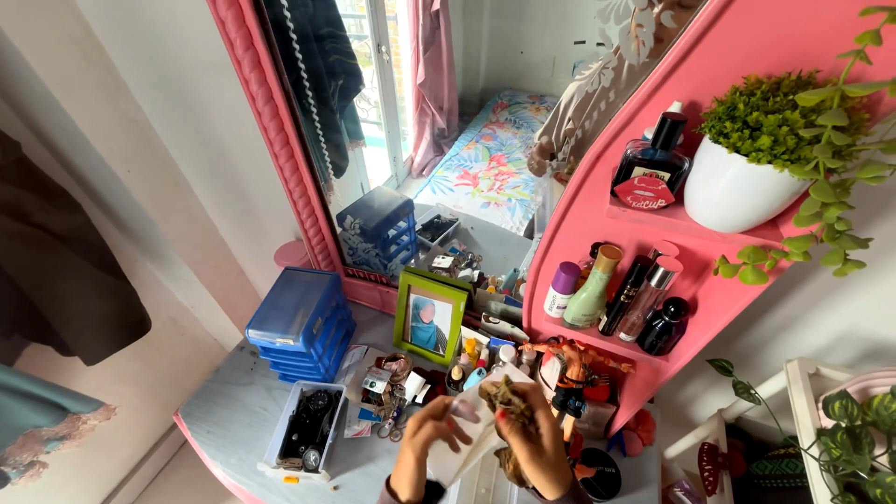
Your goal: Organizing small hair accessories like clips and ties into clear plastic storage containers on a vanity.
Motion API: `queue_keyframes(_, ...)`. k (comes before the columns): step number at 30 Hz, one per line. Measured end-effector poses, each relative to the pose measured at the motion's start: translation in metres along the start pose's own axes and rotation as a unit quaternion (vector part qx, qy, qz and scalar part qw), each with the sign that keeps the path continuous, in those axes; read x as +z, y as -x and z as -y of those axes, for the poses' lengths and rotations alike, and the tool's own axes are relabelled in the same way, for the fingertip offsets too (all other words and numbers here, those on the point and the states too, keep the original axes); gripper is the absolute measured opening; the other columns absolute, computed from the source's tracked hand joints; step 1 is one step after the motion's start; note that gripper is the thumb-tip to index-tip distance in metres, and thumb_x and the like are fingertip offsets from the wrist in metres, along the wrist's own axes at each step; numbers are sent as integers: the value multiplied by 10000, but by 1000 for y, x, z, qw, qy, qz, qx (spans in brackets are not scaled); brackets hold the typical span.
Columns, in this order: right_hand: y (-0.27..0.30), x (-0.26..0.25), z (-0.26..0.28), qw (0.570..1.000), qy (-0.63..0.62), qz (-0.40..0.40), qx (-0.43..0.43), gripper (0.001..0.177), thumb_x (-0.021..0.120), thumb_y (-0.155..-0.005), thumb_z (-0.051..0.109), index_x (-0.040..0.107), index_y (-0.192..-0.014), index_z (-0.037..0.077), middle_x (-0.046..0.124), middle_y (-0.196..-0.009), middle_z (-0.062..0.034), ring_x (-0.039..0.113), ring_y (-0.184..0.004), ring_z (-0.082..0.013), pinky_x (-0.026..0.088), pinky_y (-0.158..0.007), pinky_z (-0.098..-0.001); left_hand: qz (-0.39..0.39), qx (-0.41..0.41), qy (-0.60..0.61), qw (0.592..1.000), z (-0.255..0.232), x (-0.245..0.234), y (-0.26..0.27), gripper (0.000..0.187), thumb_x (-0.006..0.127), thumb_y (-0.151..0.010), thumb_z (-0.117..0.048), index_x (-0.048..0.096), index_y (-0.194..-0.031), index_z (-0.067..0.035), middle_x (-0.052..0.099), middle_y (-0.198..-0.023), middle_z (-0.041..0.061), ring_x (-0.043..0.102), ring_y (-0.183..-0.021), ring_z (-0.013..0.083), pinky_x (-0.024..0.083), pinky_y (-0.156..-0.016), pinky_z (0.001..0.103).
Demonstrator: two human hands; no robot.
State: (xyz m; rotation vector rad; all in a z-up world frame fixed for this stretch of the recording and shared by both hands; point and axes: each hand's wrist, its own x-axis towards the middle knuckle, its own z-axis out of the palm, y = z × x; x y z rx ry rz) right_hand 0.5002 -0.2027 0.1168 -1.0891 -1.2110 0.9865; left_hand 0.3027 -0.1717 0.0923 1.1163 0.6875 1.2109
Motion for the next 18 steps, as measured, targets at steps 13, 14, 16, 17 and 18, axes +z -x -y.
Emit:
queue_keyframes(13,-12,-12,-10,959,90,267,-41,715,895,-749,317,631,-1363,64,678,-1188,-56,671,-1003,-148,533,-897,-308,238,-101,-97,961,6,-18,7,449,576,-821,-33,678,-1244,79,704,-938,119,662,-724,147,529,-649,261)
queue_keyframes(14,-12,-13,-8,954,85,286,29,736,901,-699,317,640,-1345,80,720,-985,-49,661,-827,-129,545,-787,-286,258,-96,-86,957,8,-19,8,469,585,-825,-36,690,-1265,89,703,-958,124,656,-755,163,533,-680,262)
queue_keyframes(16,-19,-26,-33,957,37,288,9,684,897,-750,309,653,-1336,54,727,-1013,-54,671,-858,-133,564,-817,-289,260,-102,-70,958,-19,-7,13,476,614,-836,-72,645,-1300,34,709,-1054,88,682,-880,164,561,-753,286)
queue_keyframes(17,-22,-33,-46,957,-11,289,-11,634,894,-802,300,666,-1328,29,734,-1040,-59,682,-889,-138,583,-847,-293,262,-108,-54,958,-32,-1,16,495,646,-848,-107,604,-1334,-23,719,-1149,52,709,-1005,166,590,-826,311)
queue_keyframes(18,-26,-38,-47,957,-11,289,-11,634,894,-802,300,666,-1328,29,734,-1040,-59,682,-889,-138,583,-847,-293,262,-108,-53,958,-32,-4,17,495,646,-848,-107,604,-1334,-23,719,-1149,52,709,-1005,166,590,-826,311)
